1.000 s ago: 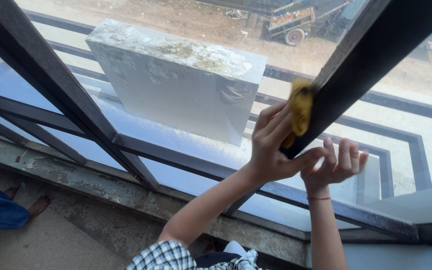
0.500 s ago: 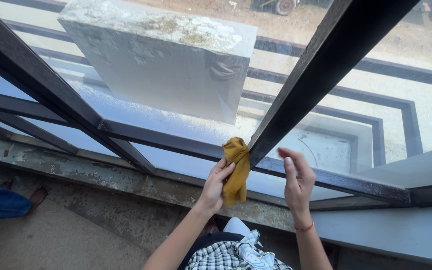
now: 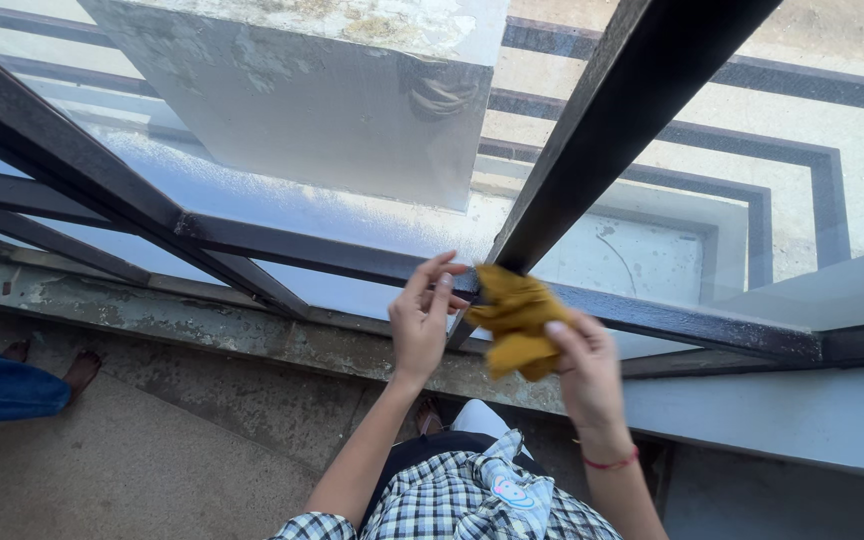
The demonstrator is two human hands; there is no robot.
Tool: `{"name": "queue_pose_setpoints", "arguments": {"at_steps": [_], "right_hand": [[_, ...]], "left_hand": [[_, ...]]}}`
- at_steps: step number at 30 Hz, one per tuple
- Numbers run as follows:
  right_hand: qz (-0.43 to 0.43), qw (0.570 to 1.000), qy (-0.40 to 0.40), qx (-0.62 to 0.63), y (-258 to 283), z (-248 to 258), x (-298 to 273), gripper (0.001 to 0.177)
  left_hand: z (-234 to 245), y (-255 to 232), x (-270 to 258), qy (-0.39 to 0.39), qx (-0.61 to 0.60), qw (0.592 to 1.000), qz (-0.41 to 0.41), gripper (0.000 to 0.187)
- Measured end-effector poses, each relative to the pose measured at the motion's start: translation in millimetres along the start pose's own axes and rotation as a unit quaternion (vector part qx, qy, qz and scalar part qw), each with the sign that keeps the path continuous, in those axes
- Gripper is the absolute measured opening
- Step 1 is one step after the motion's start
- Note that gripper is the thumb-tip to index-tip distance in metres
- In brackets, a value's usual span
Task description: The person wipes the black metal frame of a window using a yellow cloth, moving it along the horizontal and vertical bars.
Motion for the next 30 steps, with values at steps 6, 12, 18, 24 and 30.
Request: {"name": "queue_pose_setpoints", "arguments": {"at_steps": [6,12,18,24,30], "right_hand": [[0.395,0.824,-0.248,-0.322,104.5,13.1,-41.0,0.018],[0.309,0.818,-0.052,-0.483,22.7,-45.6,38.7,0.030],[0.131,0.917,-0.077,-0.369,-33.5,-20.1,44.1,0.035],[0.115,0.896,-0.088,-0.420,-47.4,-30.1,37.6,0.076],[0.115,0.933,-0.081,-0.330,-49.0,-32.1,45.3,0.091]], "left_hand": [[11.4,-17.6,-7.7,-0.110,0.269,0.930,-0.225,0.019],[8.7,1.5,6.3,-0.234,0.326,0.862,-0.310,0.051],[9.9,6.0,58.9,-0.273,0.413,0.772,-0.399,0.077],[6.0,40.7,82.3,-0.260,0.474,0.737,-0.406,0.081],[3.5,48.7,85.1,-0.255,0.486,0.730,-0.408,0.080]]}}
Point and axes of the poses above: each hand's wrist, its own x-axis towards the middle knuckle, its own z-axis out of the back of the hand, y = z × x, the point moved 10 cm from there along x, towards the middle knuckle, and after that the axes turned 8 degrees about y, right-handed, at the moved point
